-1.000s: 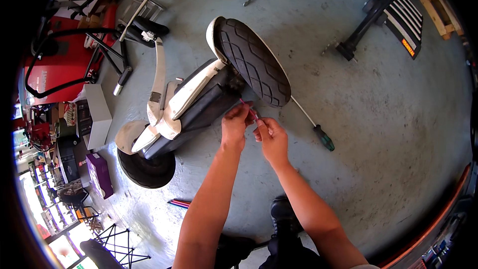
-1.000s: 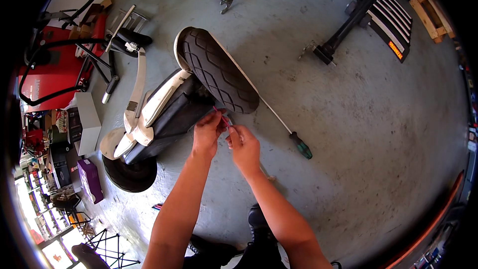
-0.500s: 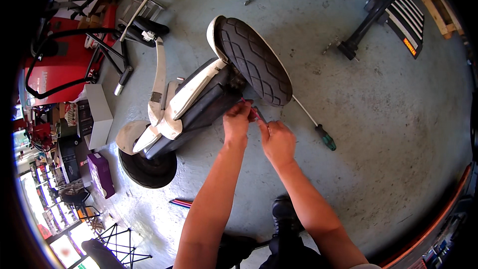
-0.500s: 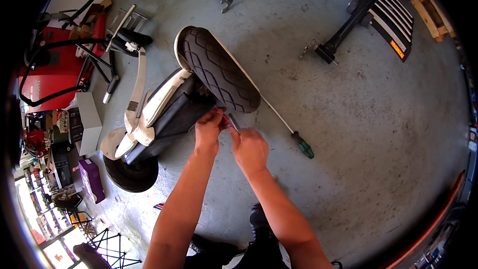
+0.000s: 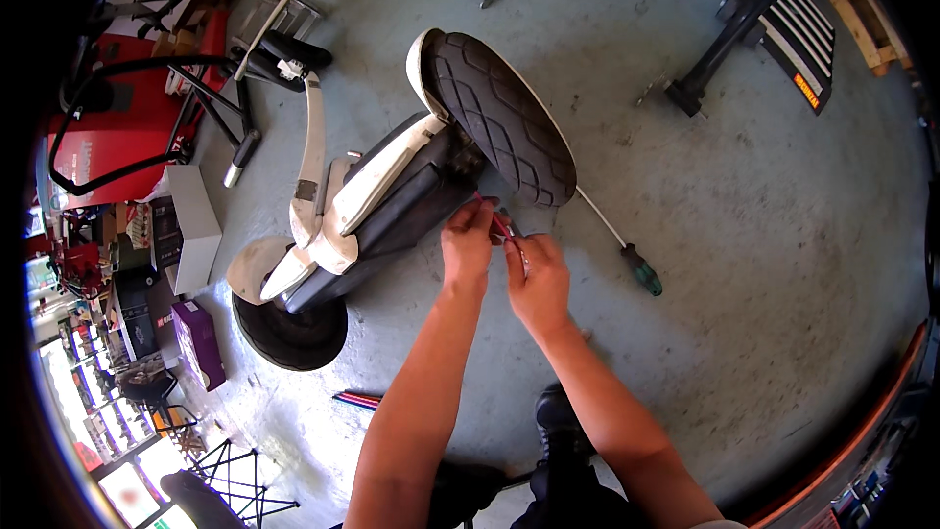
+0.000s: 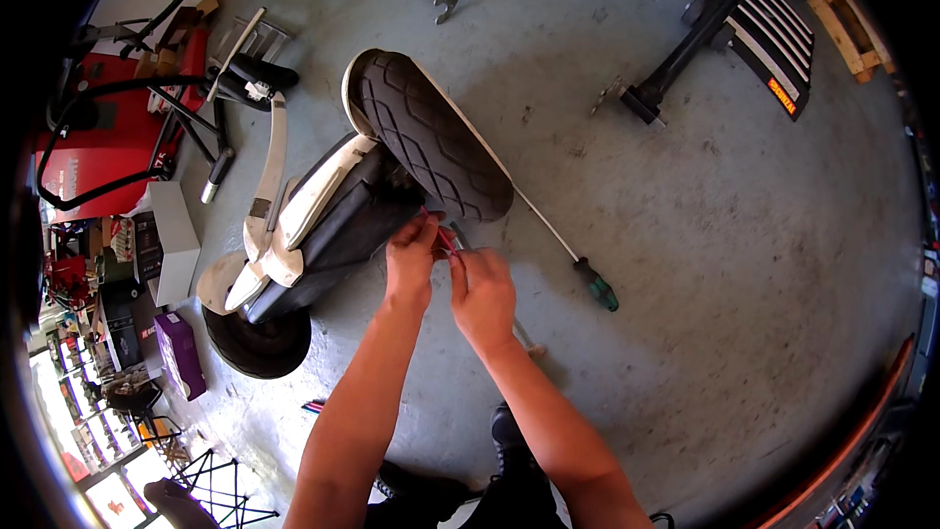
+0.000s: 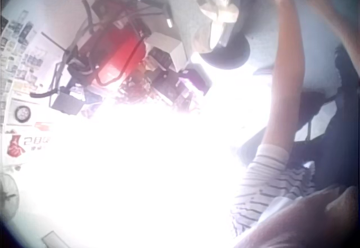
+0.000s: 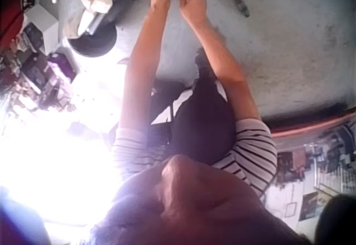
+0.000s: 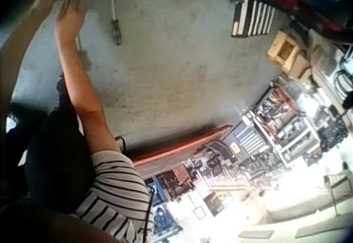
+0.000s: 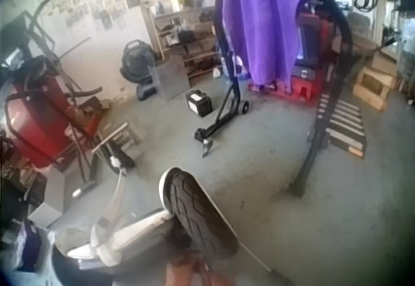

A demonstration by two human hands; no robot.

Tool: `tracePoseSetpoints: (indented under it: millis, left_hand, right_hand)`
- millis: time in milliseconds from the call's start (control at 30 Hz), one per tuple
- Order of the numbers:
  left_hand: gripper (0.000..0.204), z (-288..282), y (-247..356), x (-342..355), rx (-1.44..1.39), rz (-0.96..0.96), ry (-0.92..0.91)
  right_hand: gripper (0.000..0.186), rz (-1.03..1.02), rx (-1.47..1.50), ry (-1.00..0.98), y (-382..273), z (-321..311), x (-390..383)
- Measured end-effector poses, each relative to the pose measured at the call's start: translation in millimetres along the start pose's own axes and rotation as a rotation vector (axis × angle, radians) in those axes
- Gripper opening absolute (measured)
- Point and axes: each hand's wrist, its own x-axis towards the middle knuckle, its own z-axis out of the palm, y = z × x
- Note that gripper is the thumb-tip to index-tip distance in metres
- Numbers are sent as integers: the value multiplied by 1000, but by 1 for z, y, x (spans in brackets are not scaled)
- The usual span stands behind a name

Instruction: The person unscrews the internal components of a hoverboard using a screwdriver, handles a plastic cover and a small pink component, and kemudian attaches the knee-steering bar to the base.

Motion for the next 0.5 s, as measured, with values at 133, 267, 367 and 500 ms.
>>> tracePoseSetpoints:
  millis: [133,267,367,500]
  left_hand:
    - [23,-5,0,-17,98,-28,-71]
    - [23,-1,1,-29,285,93,-8]
    - [23,-10,10,-54,306,220,54]
    - [25,-41,-3,-63,-137,193,-43]
  right_hand:
    - [7,36,45,-142,-14,-18,4]
    - [11,108,42,-225,-7,-22,4]
    - [16,324,179,-139,-8,-31,9]
    - [29,895,949,-206,-11,-12,15]
